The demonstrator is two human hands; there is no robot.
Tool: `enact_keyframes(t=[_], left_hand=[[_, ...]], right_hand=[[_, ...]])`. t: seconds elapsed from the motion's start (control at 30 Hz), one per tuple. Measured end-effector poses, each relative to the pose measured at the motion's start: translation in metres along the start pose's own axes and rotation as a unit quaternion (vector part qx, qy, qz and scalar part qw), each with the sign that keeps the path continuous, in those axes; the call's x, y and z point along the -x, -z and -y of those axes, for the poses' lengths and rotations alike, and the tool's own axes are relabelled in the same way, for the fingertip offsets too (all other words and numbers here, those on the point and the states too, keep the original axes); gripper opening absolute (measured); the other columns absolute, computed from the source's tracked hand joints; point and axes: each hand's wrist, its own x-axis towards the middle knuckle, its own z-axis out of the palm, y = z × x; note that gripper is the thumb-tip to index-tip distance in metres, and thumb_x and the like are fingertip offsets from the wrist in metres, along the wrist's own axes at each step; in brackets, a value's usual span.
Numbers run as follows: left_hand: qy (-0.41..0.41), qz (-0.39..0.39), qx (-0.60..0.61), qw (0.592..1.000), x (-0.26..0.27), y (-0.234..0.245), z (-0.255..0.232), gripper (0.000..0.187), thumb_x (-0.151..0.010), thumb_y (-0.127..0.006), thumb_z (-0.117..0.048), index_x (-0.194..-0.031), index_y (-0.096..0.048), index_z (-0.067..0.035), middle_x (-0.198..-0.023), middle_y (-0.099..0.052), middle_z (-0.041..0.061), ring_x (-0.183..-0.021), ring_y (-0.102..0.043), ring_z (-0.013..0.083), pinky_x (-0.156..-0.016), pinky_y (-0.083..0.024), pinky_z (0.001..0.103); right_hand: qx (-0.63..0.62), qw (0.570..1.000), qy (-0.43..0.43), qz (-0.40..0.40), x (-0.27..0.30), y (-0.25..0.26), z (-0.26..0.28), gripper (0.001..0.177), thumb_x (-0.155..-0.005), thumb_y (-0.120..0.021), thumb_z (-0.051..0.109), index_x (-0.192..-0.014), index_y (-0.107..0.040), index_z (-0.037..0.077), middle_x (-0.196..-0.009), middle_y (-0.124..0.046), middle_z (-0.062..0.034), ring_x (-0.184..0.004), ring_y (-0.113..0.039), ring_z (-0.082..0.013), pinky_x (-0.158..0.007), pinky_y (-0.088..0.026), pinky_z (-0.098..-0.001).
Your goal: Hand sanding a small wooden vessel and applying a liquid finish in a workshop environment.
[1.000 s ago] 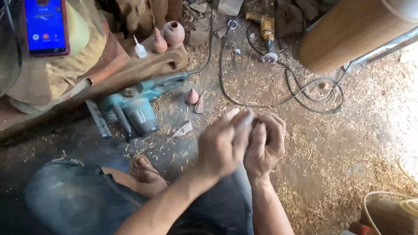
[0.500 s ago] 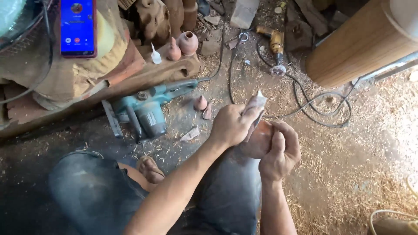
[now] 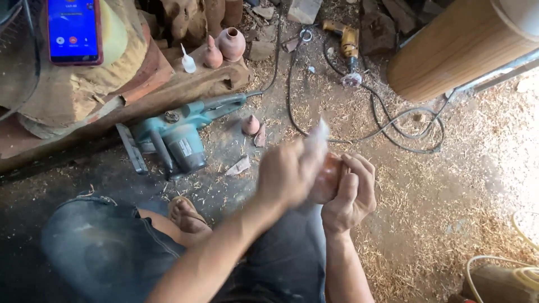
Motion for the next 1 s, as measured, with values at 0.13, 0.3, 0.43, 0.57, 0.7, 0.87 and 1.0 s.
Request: enact_keyframes(t=[0.13, 0.3, 0.43, 0.57, 0.7, 0.87, 1.0], left_hand=[[-0.165, -0.130, -0.072, 0.975, 0.023, -0.023, 0.019, 0.025, -0.094, -0.066, -0.023, -0.098, -0.076, -0.001, -0.108, -0.074, 0.023, -0.091, -0.075, 0.0393, -0.075, -0.058, 0.042], [-0.058, -0.003, -0.062, 0.996, -0.002, -0.011, 0.026, 0.039, -0.095, -0.055, -0.033, -0.073, -0.061, -0.001, -0.065, -0.063, 0.025, -0.060, -0.065, 0.0465, -0.051, -0.046, 0.053], [-0.167, -0.118, -0.067, 0.976, 0.012, -0.017, 0.016, 0.024, -0.093, -0.066, -0.019, -0.094, -0.073, 0.004, -0.109, -0.073, 0.024, -0.085, -0.073, 0.0415, -0.068, -0.055, 0.045], [-0.045, -0.046, -0.045, 0.997, 0.002, -0.013, 0.017, 0.044, -0.098, -0.054, -0.030, -0.075, -0.064, 0.006, -0.067, -0.065, 0.030, -0.064, -0.066, 0.0510, -0.055, -0.046, 0.057], [-0.135, -0.116, -0.066, 0.982, 0.024, -0.018, 0.004, 0.027, -0.094, -0.066, -0.027, -0.090, -0.077, -0.003, -0.094, -0.077, 0.019, -0.077, -0.075, 0.0366, -0.064, -0.057, 0.043], [0.080, 0.048, 0.001, 0.996, -0.032, -0.005, 0.034, 0.047, -0.093, -0.053, -0.044, -0.075, -0.071, -0.005, -0.068, -0.069, 0.019, -0.073, -0.071, 0.0424, -0.063, -0.049, 0.050], [0.142, -0.045, 0.123, 0.981, -0.029, 0.003, 0.041, 0.037, -0.090, -0.069, -0.039, -0.070, -0.076, -0.009, -0.057, -0.069, 0.008, -0.055, -0.069, 0.0174, -0.051, -0.053, 0.033]], right_hand=[[0.028, 0.998, 0.049, -0.005, -0.002, -0.007, 0.003, 0.025, -0.096, -0.053, 0.002, -0.108, -0.072, -0.007, -0.096, -0.068, -0.0189, -0.098, -0.066, -0.0307, -0.085, -0.055, -0.0403], [0.005, 0.998, 0.059, 0.033, -0.002, -0.007, 0.010, 0.024, -0.097, -0.057, 0.014, -0.103, -0.071, -0.004, -0.095, -0.069, -0.0137, -0.096, -0.065, -0.0255, -0.078, -0.055, -0.0345], [-0.012, 0.998, 0.052, 0.013, -0.003, -0.014, -0.006, 0.019, -0.100, -0.058, 0.009, -0.108, -0.069, -0.004, -0.101, -0.066, -0.0181, -0.102, -0.064, -0.0288, -0.081, -0.054, -0.0377], [-0.007, 0.996, 0.077, 0.040, 0.001, -0.005, 0.006, 0.018, -0.098, -0.058, 0.007, -0.106, -0.068, -0.006, -0.096, -0.067, -0.0169, -0.096, -0.065, -0.0277, -0.076, -0.053, -0.0341], [-0.028, 0.997, 0.072, 0.022, 0.002, -0.008, -0.002, 0.020, -0.101, -0.058, 0.011, -0.109, -0.068, -0.005, -0.100, -0.067, -0.0176, -0.097, -0.064, -0.0254, -0.075, -0.052, -0.0339], [-0.049, 0.995, 0.072, 0.046, 0.003, 0.002, -0.010, 0.024, -0.101, -0.059, 0.013, -0.110, -0.065, -0.008, -0.102, -0.065, -0.0213, -0.100, -0.063, -0.0286, -0.081, -0.052, -0.0374], [-0.047, 0.996, 0.011, 0.073, 0.006, 0.020, -0.012, 0.038, -0.105, -0.052, 0.025, -0.128, -0.060, -0.004, -0.118, -0.068, -0.0199, -0.116, -0.063, -0.0258, -0.102, -0.050, -0.0412]])
